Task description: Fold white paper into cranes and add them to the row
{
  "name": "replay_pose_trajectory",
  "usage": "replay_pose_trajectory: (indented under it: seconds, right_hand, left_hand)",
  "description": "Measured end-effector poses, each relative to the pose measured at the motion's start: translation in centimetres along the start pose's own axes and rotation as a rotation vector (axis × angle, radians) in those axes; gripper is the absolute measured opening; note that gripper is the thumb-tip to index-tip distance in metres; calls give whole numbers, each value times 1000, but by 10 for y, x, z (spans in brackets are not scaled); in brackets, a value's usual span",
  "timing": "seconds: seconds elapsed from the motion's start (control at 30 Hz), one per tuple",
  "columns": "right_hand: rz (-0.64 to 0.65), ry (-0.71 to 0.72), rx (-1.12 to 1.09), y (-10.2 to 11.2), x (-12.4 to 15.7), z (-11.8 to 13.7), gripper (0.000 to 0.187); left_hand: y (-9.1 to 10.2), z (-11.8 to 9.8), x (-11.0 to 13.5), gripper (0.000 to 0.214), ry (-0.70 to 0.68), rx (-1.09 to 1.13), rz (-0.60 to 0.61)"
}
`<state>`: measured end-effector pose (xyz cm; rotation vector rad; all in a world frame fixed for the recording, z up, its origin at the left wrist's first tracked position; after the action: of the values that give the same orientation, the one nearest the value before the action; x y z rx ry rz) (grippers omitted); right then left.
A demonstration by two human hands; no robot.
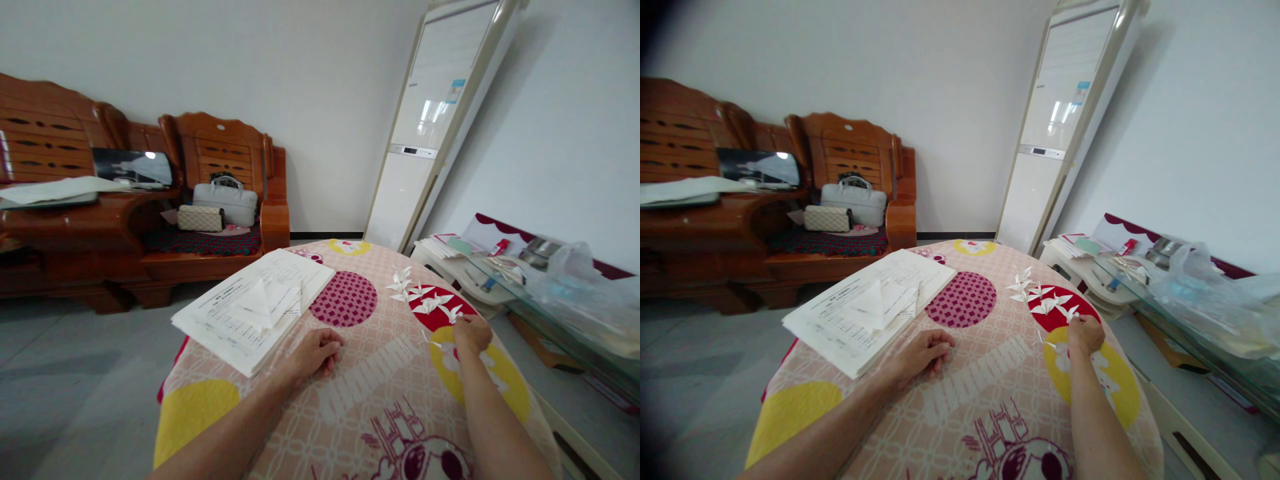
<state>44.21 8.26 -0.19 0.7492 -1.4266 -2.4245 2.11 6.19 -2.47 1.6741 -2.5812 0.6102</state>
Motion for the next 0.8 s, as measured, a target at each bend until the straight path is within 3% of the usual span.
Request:
replay_pose_trajectory:
  seconds: [0.23,0.63,0.8]
  right_hand:
    - [-39,-29,3,1,-7,-14,30]
    - [-14,26,-33,-10,-10,6,27]
    - [-60,101,-108,4,-4,2,31]
  left_hand:
    - [0,4,-3,17,-5,-19,7]
    - [0,1,-1,19,18,-30,7]
    - [-1,-2,0,18,5,-30,15]
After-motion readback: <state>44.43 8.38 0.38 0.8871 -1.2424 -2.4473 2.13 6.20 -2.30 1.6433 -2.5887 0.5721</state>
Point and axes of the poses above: each hand's wrist, its own x-axis away from the middle knuckle, its own y-axis out of the back of the hand, z = x × y, the point moved 4 cm from there along -x, towards the middle knuckle, and after that the axes turned 14 degrees about x, right-handed, at the moved point
